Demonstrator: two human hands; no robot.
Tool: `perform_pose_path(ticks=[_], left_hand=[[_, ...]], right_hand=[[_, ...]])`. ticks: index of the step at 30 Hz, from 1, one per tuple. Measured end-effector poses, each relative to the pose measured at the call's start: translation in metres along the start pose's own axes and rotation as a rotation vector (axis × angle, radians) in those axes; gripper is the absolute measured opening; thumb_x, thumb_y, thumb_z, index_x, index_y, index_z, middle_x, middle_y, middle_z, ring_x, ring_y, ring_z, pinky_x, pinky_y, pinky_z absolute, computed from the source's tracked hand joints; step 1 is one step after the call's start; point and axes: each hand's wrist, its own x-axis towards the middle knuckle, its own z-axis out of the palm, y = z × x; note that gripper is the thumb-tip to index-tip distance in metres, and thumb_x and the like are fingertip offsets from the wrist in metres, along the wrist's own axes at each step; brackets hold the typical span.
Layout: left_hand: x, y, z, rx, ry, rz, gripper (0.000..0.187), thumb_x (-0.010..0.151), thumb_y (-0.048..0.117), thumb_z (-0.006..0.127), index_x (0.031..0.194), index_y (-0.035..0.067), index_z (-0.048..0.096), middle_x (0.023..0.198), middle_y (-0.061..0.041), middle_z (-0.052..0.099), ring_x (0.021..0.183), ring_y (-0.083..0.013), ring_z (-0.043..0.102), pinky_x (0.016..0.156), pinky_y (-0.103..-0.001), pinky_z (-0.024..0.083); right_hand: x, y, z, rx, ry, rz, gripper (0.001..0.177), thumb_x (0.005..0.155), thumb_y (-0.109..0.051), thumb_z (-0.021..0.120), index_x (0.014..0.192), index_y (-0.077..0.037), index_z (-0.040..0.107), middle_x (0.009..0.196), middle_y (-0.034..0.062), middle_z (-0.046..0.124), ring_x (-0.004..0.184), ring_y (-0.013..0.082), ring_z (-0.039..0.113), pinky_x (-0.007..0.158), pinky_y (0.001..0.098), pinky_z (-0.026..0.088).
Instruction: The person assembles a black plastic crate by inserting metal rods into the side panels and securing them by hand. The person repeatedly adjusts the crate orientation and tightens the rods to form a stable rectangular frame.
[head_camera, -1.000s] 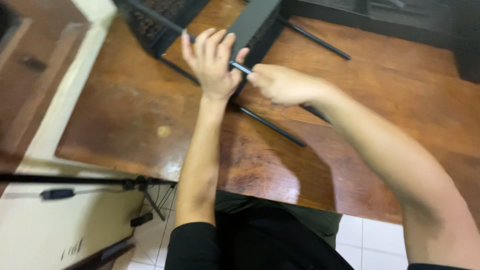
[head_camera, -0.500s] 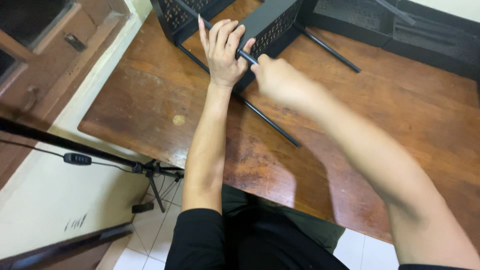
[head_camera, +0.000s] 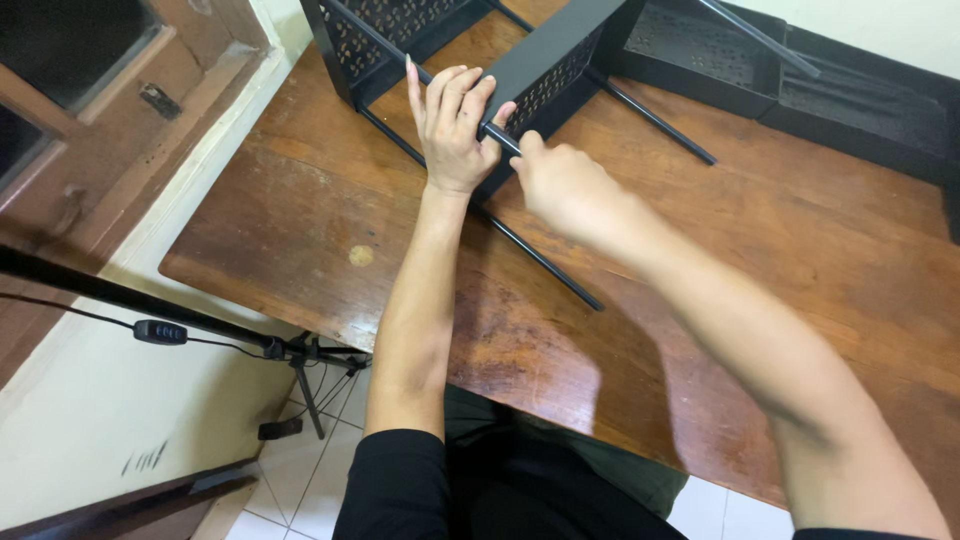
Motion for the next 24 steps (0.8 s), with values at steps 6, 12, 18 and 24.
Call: perform_pose_path(ticks=[6, 12, 18, 24], left_hand=[[-0.002, 0.0, 0.004, 0.014, -0.028, -0.036, 0.033, 0.094, 0.032, 0.082, 0.115, 0.009, 0.069, 0.121, -0.006, 0.066, 0.128, -0.0275, 0.057, 0.127, -0.063, 0.02], [-0.019, 0.014, -0.014, 0.005, -0.02, -0.099, 0.067, 0.092, 0.038, 0.078, 0.145, 0.012, 0.048, 0.154, -0.02, 0.032, 0.15, -0.0466, 0.021, 0.126, -0.066, 0.011], [0.019, 0.041, -0.029, 0.023, -0.125, -0.094, 0.07, 0.086, 0.023, 0.073, 0.152, 0.016, 0.05, 0.161, -0.013, 0.039, 0.156, -0.0515, 0.012, 0.13, -0.064, 0.014], [0.116, 0.06, -0.032, -0.005, -0.267, 0.118, 0.048, 0.087, 0.02, 0.071, 0.133, 0.011, 0.066, 0.133, -0.012, 0.061, 0.131, -0.0387, 0.049, 0.11, -0.066, 0.032]], right_hand=[[-0.003, 0.001, 0.002, -0.322, 0.142, -0.003, 0.028, 0.11, -0.03, 0.049, 0.099, -0.004, 0.051, 0.068, 0.0168, 0.067, 0.059, 0.0342, 0.072, 0.047, 0.0445, 0.055], [-0.023, 0.019, 0.01, -0.41, 0.223, -0.108, 0.028, 0.109, -0.031, 0.05, 0.11, -0.004, 0.055, 0.083, 0.0123, 0.062, 0.065, 0.0276, 0.071, 0.045, 0.0388, 0.054], [-0.024, 0.016, -0.028, -0.798, 0.407, -0.193, 0.033, 0.11, -0.036, 0.051, 0.121, -0.006, 0.061, 0.089, 0.0029, 0.057, 0.071, 0.0119, 0.064, 0.04, 0.0254, 0.05], [-0.029, 0.054, -0.121, -1.17, 0.567, -0.247, 0.037, 0.116, -0.049, 0.055, 0.112, -0.015, 0.067, 0.083, -0.0042, 0.054, 0.068, 0.0055, 0.059, 0.038, 0.0206, 0.043]])
